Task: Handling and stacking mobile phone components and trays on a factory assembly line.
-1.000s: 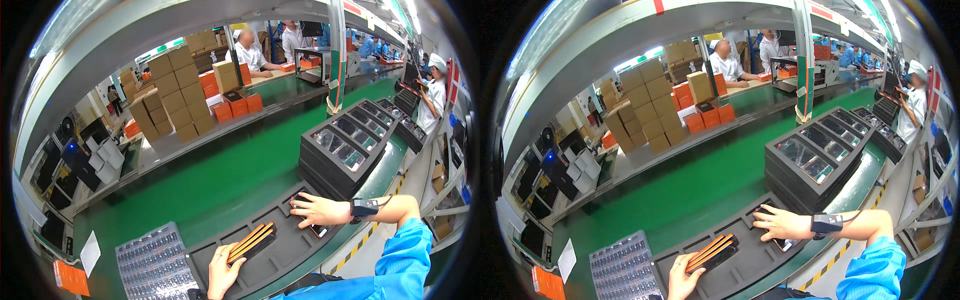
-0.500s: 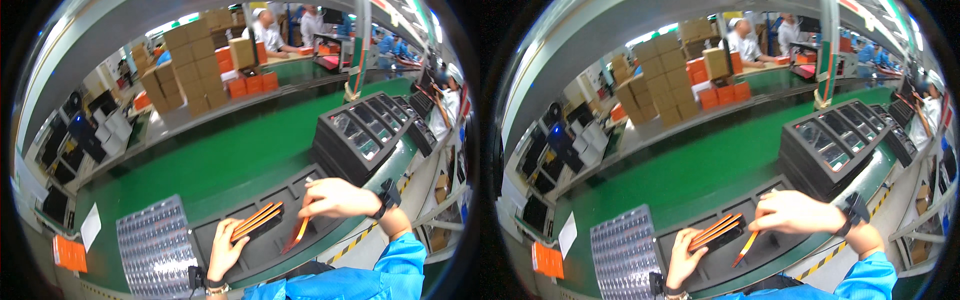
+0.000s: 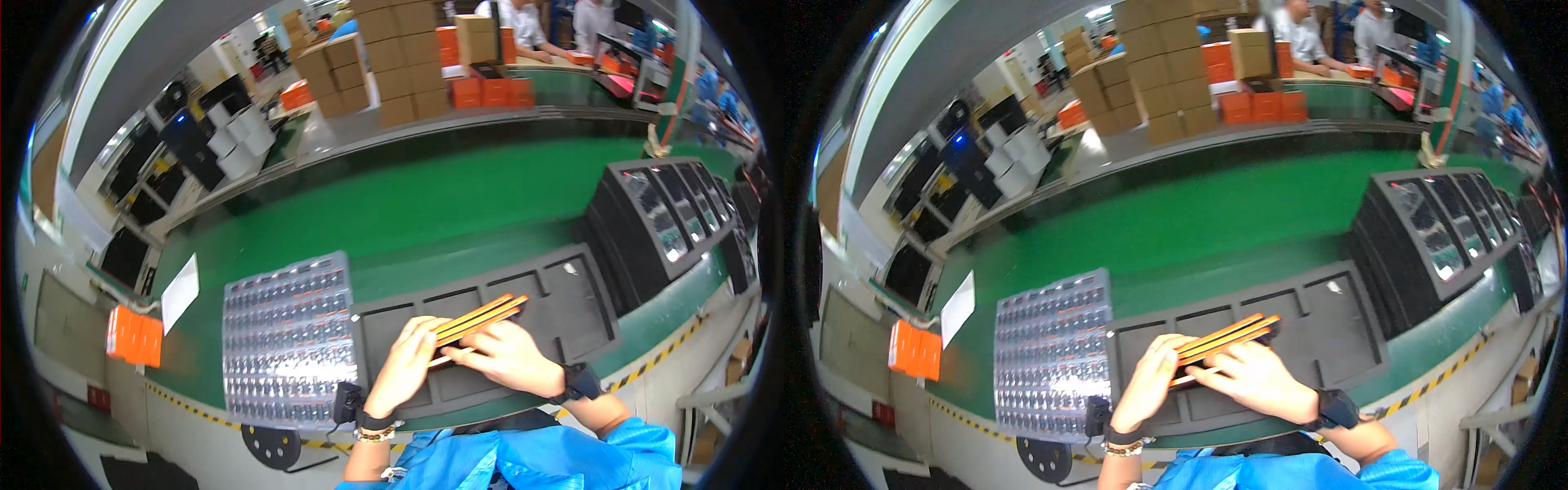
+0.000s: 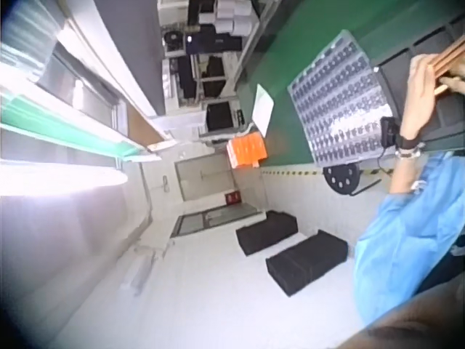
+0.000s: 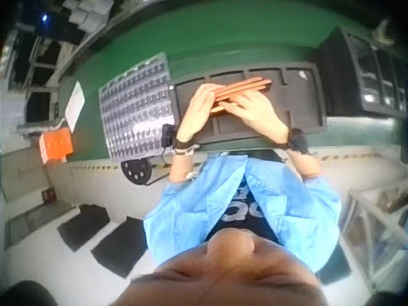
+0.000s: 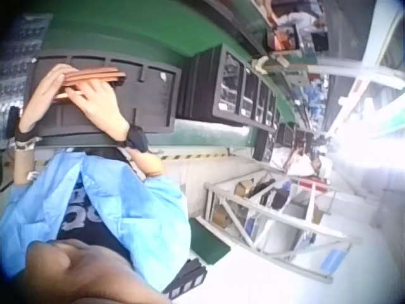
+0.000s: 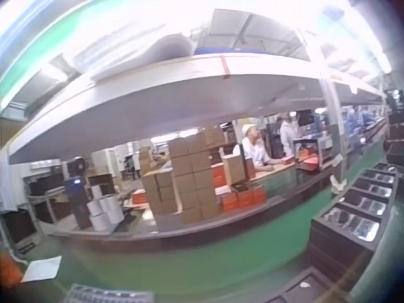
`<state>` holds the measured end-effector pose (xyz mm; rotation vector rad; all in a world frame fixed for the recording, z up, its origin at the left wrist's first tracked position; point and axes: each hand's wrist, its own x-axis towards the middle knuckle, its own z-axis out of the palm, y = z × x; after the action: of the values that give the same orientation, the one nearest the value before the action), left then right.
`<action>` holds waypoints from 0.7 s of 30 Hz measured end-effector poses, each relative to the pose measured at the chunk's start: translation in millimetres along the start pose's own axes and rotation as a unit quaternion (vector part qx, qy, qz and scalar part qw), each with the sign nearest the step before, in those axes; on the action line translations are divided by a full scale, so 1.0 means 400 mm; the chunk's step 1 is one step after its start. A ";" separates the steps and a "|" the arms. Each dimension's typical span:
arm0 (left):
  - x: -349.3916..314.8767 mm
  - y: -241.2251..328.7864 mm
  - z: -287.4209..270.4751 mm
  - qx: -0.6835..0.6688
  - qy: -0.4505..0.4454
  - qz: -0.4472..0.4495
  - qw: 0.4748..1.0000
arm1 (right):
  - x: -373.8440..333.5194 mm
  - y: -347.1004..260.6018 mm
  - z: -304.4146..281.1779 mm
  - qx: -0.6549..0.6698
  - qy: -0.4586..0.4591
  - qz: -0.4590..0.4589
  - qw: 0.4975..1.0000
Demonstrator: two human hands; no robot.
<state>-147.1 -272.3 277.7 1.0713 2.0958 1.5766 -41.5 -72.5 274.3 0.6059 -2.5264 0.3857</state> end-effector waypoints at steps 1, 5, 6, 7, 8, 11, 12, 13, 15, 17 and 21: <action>-0.006 0.015 0.008 0.027 0.007 -0.005 1.000 | 0.001 -0.002 -0.007 -0.017 0.014 0.022 1.000; -0.067 0.025 0.052 0.219 0.029 0.008 0.975 | 0.006 -0.028 -0.068 -0.034 0.000 0.133 0.991; -0.078 0.030 0.069 0.244 0.031 0.014 0.969 | -0.013 -0.029 -0.078 -0.042 -0.033 0.169 0.984; -0.092 0.018 0.068 0.242 0.008 0.030 0.970 | -0.026 -0.029 -0.083 -0.023 -0.049 0.189 0.980; -0.106 0.007 0.064 0.238 -0.016 0.047 0.970 | -0.037 -0.032 -0.085 -0.006 -0.066 0.211 0.975; -0.132 -0.012 0.061 0.236 0.010 0.036 0.971 | -0.065 -0.041 -0.073 0.000 -0.099 0.186 0.977; -0.136 -0.017 0.060 0.229 0.018 0.042 0.972 | -0.072 -0.042 -0.066 0.006 -0.092 0.193 0.977; -0.143 -0.018 0.057 0.238 0.017 0.043 0.970 | -0.077 -0.041 -0.060 0.013 -0.095 0.188 0.977; -0.156 0.025 0.030 0.234 0.022 0.041 0.971 | -0.084 -0.036 -0.058 0.014 -0.069 0.211 0.975; -0.192 0.055 -0.016 0.173 0.051 0.015 0.983 | -0.089 -0.045 -0.077 0.002 -0.075 0.216 0.973; -0.369 0.025 -0.114 0.327 0.363 -0.113 0.865 | -0.124 -0.071 -0.093 -0.001 -0.023 0.182 0.983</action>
<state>-73.1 -408.2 275.4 0.3266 3.2737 1.2766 25.9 -65.8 282.9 0.1464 -2.6807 0.5024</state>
